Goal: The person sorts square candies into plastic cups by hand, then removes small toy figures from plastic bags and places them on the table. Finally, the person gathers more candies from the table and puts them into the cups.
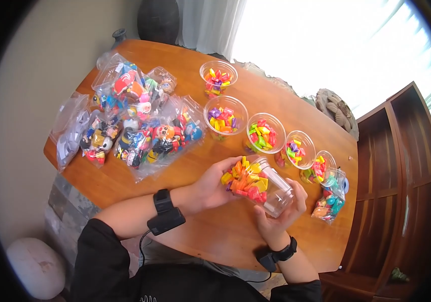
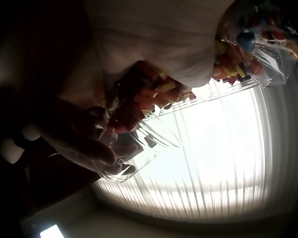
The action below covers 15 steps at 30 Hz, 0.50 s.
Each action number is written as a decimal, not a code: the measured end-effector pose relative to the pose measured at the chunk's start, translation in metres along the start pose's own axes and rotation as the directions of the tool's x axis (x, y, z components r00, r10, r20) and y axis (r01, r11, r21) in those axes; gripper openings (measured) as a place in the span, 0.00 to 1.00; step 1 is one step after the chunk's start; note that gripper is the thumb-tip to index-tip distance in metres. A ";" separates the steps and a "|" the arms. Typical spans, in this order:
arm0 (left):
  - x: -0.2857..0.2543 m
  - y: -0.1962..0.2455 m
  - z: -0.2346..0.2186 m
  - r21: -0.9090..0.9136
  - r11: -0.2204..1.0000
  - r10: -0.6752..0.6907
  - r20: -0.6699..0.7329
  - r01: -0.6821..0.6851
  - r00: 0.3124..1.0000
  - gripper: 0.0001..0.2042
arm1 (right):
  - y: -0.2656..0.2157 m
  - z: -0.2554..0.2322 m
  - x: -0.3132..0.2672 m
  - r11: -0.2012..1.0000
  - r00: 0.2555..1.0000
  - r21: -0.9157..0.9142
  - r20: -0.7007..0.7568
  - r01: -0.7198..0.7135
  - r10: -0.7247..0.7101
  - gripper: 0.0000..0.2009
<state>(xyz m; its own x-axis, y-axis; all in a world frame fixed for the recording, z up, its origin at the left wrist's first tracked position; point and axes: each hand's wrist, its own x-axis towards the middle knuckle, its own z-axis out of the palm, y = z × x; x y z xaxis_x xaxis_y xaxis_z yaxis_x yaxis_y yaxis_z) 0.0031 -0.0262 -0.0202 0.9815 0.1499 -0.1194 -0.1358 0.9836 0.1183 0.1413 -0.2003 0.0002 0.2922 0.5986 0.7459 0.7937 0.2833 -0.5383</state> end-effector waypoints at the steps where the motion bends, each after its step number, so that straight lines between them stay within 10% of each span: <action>1: 0.000 0.001 0.006 -0.006 1.000 0.001 0.002 -0.001 1.000 0.23 | 0.002 -0.003 0.000 1.000 1.000 -0.011 0.008 0.009 -0.009 0.52; 3: -0.005 0.002 0.026 0.130 0.991 0.036 -0.166 -0.015 0.986 0.23 | 0.004 -0.006 0.000 1.000 1.000 -0.019 0.001 0.005 -0.005 0.52; 15: -0.001 0.011 0.019 0.340 0.935 0.148 -0.120 -0.099 0.982 0.21 | 0.014 -0.016 -0.008 0.928 0.940 0.163 -0.007 -0.334 0.340 0.50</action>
<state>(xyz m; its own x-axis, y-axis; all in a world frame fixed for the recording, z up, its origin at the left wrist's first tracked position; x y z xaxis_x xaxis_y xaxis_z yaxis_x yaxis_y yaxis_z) 0.0032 -0.0172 -0.0003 0.9271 0.3044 -0.2185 -0.1782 0.8710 0.4578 0.1588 -0.2130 -0.0074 0.5486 0.6536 0.5214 0.5522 0.1851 -0.8129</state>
